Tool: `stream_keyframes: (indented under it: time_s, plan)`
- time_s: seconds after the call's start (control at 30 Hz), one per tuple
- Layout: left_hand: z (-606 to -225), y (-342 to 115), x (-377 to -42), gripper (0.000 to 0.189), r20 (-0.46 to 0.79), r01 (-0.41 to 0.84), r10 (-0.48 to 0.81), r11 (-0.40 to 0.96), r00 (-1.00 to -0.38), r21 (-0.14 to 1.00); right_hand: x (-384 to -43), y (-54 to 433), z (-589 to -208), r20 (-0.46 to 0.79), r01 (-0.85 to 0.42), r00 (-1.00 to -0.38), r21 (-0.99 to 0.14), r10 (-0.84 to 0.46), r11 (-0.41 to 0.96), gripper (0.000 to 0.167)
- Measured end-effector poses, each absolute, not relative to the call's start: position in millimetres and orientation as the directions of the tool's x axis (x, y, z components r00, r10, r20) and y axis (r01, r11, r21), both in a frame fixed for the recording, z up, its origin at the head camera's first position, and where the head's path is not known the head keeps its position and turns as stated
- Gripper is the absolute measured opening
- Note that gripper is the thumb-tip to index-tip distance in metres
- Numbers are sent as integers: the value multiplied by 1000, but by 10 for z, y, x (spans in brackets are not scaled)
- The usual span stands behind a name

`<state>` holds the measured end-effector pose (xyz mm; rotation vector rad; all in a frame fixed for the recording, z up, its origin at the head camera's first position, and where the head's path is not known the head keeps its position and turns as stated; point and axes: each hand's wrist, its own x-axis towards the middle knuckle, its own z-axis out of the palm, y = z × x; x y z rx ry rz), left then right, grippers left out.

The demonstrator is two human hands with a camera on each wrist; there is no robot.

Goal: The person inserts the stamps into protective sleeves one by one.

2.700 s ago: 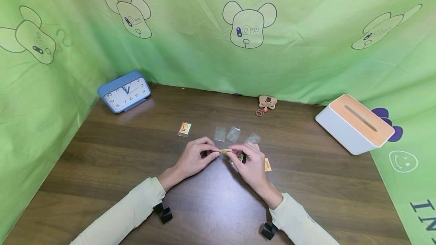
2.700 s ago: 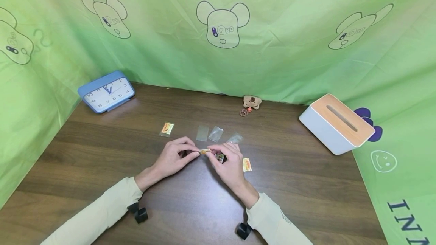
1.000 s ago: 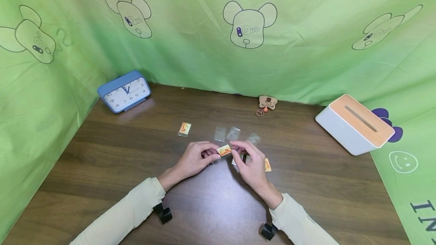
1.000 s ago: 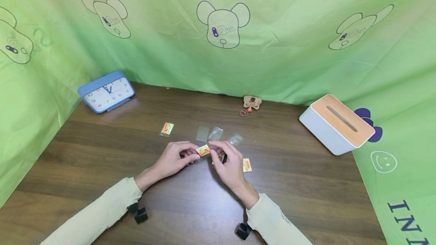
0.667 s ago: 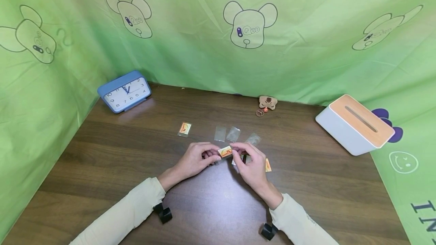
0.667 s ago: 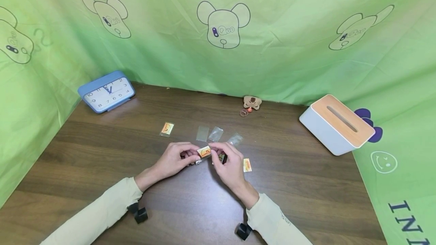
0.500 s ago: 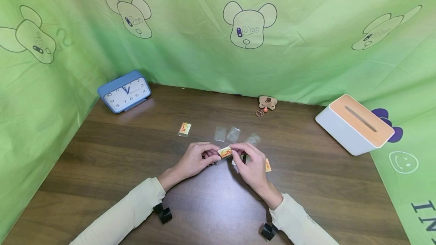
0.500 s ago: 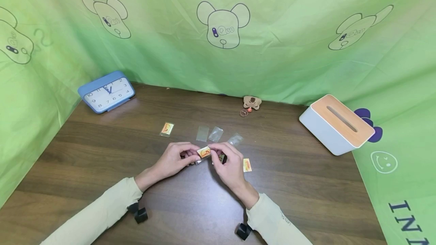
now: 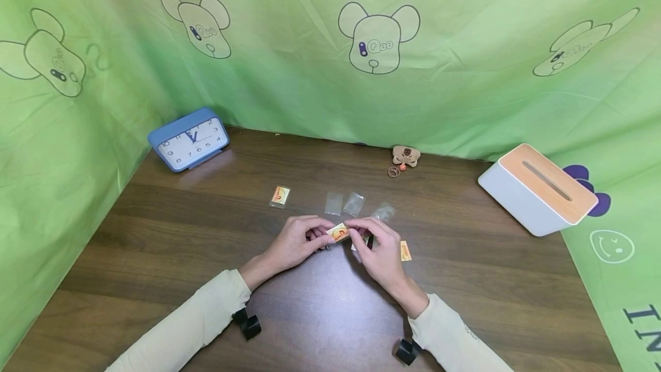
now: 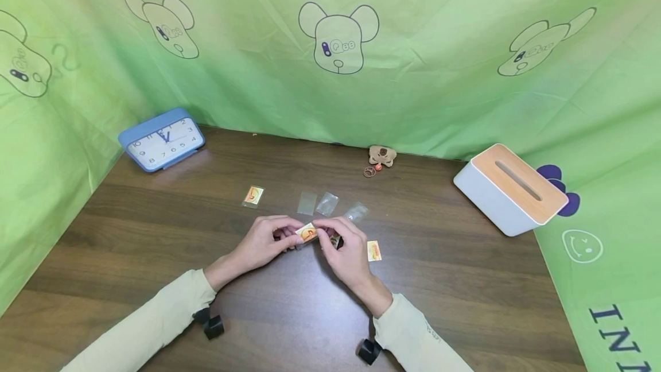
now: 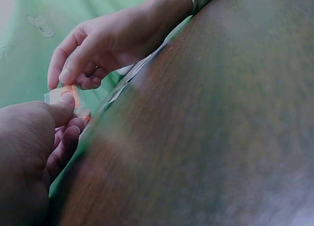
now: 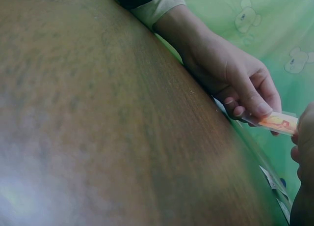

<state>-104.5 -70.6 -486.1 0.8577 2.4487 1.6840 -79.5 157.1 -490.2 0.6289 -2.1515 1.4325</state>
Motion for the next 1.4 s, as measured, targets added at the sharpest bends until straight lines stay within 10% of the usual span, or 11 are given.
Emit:
stream_keyframes:
  time_s: [1.4]
  plan:
    - [-4857, -698, -1052, 16, 265, 396, 440, 239, -858, 887, -782, 1567, -4914, 544, -567, -821, -745, -172, 351, 22]
